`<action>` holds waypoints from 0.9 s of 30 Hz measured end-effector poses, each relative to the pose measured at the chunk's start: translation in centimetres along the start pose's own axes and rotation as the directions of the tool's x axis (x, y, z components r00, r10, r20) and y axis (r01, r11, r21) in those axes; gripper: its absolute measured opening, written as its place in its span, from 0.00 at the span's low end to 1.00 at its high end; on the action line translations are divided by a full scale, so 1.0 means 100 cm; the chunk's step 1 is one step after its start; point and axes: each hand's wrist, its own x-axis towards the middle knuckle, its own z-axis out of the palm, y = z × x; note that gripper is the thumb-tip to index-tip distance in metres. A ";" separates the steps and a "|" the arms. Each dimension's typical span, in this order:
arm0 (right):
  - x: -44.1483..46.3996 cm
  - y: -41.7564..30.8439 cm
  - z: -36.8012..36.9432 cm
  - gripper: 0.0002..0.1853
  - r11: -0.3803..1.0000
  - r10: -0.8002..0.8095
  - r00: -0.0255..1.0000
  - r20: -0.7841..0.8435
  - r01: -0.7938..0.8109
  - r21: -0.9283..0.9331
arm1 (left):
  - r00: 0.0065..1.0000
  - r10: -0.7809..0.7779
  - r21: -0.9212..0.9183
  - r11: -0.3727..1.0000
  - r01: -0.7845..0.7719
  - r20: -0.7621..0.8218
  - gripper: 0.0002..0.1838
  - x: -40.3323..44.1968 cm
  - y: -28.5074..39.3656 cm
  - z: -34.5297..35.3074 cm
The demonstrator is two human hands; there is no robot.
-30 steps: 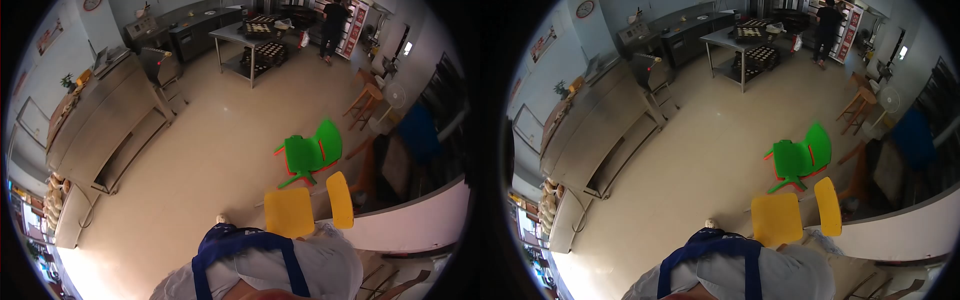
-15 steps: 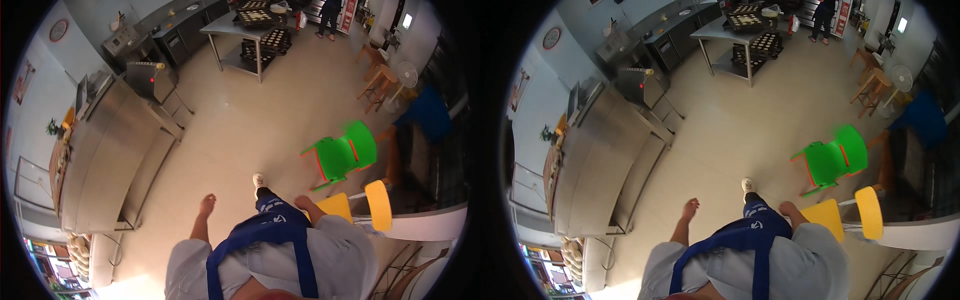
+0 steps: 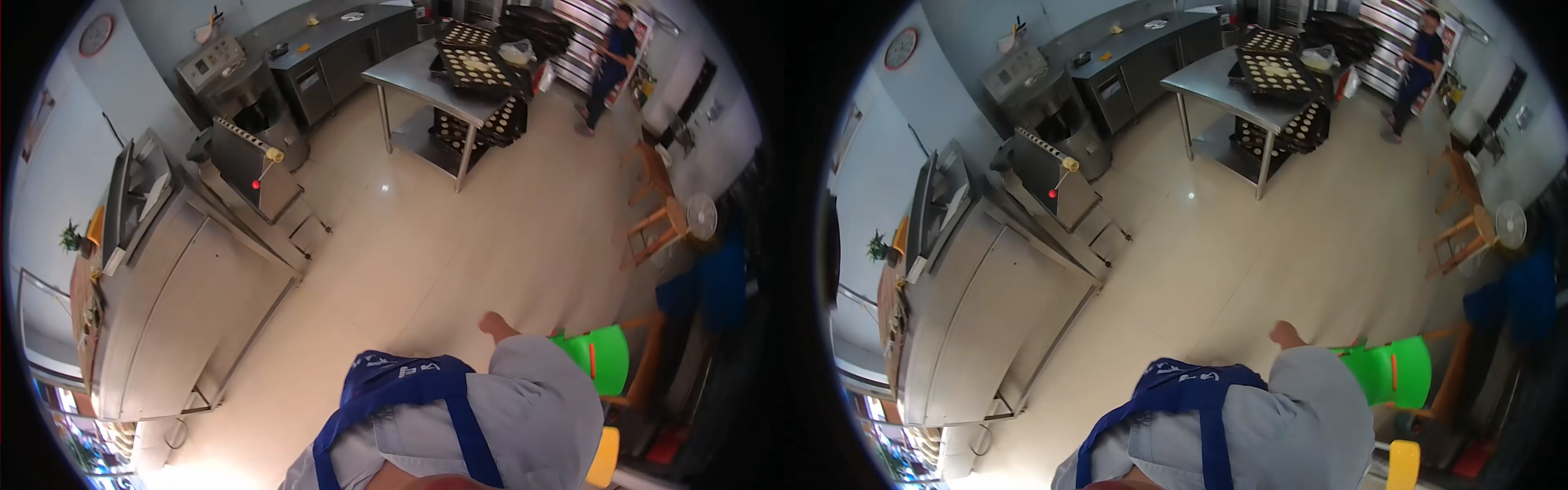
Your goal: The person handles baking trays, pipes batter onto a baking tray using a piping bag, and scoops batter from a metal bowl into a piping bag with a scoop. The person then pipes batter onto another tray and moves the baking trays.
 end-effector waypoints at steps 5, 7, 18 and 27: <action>0.112 -0.165 -0.158 0.14 0.882 -0.230 0.942 -0.243 0.308 0.358 | 0.998 -0.053 -0.029 0.998 0.055 0.045 0.23 0.073 0.053 -0.011; 0.143 -0.205 -0.171 0.14 0.823 -0.235 0.916 -0.326 0.366 0.435 | 0.993 -0.047 0.053 0.998 0.041 0.111 0.23 0.116 0.071 -0.023; 0.208 -0.079 -0.137 0.09 0.879 0.392 0.886 -0.248 -0.281 0.385 | 0.671 0.690 0.387 0.560 -0.732 0.271 0.31 0.451 0.453 -0.238; 0.332 -0.080 -0.184 0.11 0.777 0.444 0.810 0.382 -0.561 0.285 | 0.781 0.589 0.191 0.758 -0.623 0.208 0.23 0.509 0.722 -0.294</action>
